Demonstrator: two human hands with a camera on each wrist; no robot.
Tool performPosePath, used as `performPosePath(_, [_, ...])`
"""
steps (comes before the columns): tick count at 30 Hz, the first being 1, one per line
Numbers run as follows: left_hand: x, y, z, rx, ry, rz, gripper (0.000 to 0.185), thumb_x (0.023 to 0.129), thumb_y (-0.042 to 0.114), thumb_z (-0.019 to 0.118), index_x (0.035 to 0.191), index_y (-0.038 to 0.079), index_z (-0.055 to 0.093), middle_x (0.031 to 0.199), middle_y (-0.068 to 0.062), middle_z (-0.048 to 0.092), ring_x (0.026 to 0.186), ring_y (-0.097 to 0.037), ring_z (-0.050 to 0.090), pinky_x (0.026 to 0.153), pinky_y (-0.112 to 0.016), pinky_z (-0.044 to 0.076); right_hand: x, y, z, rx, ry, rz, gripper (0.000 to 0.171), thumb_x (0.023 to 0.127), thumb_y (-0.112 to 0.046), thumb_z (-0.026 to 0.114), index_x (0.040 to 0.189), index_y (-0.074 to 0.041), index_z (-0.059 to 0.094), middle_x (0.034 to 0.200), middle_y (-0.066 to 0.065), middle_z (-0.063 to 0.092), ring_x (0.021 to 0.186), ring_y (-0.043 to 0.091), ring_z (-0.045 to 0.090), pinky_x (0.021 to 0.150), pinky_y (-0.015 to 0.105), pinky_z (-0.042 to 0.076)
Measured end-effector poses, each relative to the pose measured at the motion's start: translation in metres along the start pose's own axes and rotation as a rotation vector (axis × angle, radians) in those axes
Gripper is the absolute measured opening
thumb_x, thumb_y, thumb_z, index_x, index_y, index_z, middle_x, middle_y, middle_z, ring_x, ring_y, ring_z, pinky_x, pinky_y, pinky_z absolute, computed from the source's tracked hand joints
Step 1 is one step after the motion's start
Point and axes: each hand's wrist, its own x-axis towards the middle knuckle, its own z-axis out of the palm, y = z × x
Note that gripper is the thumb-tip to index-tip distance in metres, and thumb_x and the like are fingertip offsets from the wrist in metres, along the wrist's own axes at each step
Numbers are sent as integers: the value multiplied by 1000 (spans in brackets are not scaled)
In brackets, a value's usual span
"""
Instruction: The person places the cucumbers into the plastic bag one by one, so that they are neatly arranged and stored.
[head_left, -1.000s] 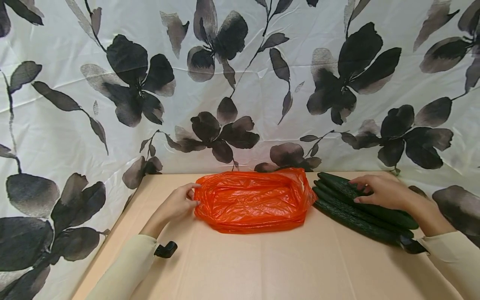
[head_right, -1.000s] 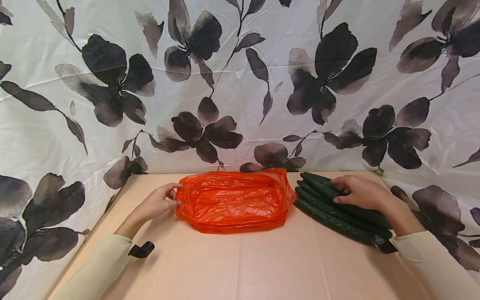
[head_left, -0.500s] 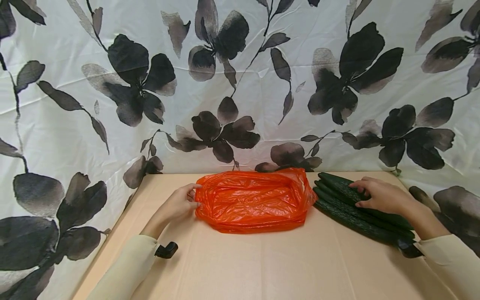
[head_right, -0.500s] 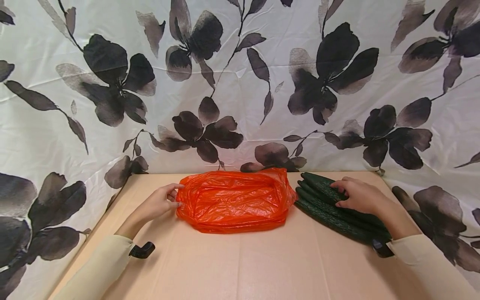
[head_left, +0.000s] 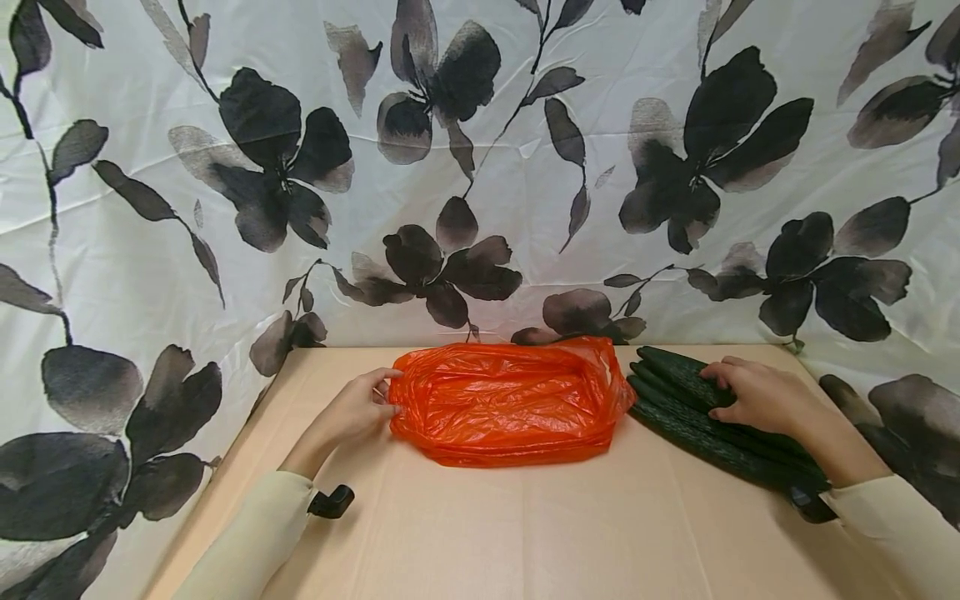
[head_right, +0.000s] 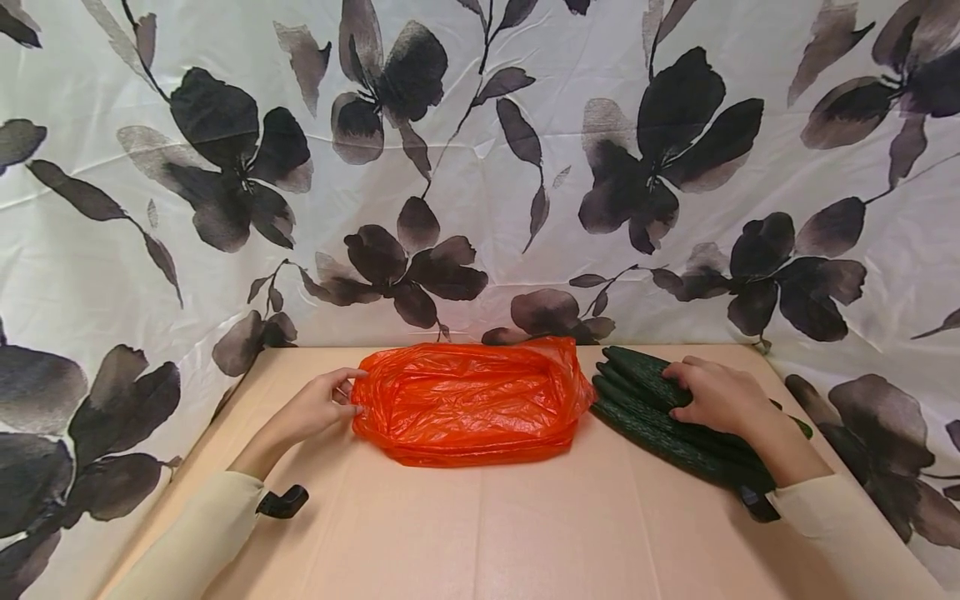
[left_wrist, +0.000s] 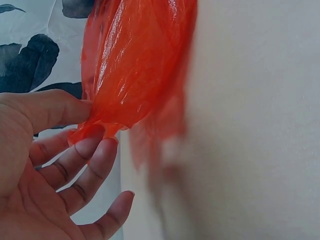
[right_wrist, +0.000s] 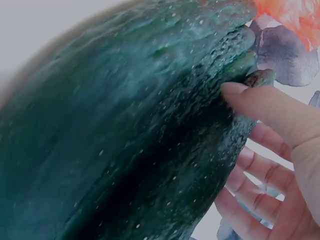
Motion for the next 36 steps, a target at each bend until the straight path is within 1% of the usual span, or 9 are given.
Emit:
performPosePath(5, [1,0,0,5,2,13,55,83,0,75,135,-5,57,94,-13,60,81,-21,60,73,-30,50,0,-1,2,-10,23,6,58,73,-32,89,118,-4,66,89,1,59,76,16,58,61,38,47])
performPosePath(15, [-1,1,-2,6,-7,10,55,84,0,74,136,-6,56,94,-13,61,81,-22,60,72,-32,50,-3,-1,3,-22,23,0,56,73,-34,89,115,-6,67,90,0,58,76,14,56,61,37,46])
performPosePath(22, [-1,1,-1,-5,-14,3,56,83,-2,73,136,-7,55,94,-14,60,80,-22,59,72,-29,50,-8,1,5,-17,27,15,57,71,-34,90,114,-4,66,93,4,61,80,22,62,65,46,52])
performPosePath(27, [-1,0,0,-16,-16,10,56,83,-3,73,136,-8,55,94,-15,59,79,-22,58,70,-28,49,-10,-1,6,-15,23,37,54,72,-30,89,114,-4,67,94,6,62,80,24,63,65,48,52])
performPosePath(31, [0,-1,0,-3,-14,7,54,83,-1,73,135,-6,56,94,-15,60,79,-22,58,71,-29,49,-11,-2,6,-38,39,43,51,73,-29,86,114,-4,68,92,3,61,77,20,60,63,43,50])
performPosePath(36, [-1,-1,-1,11,-13,12,53,84,0,73,134,-6,57,93,-14,61,79,-22,59,71,-31,50,-14,-1,5,-61,59,35,49,76,-30,82,117,-5,69,91,-1,58,72,12,54,58,33,42])
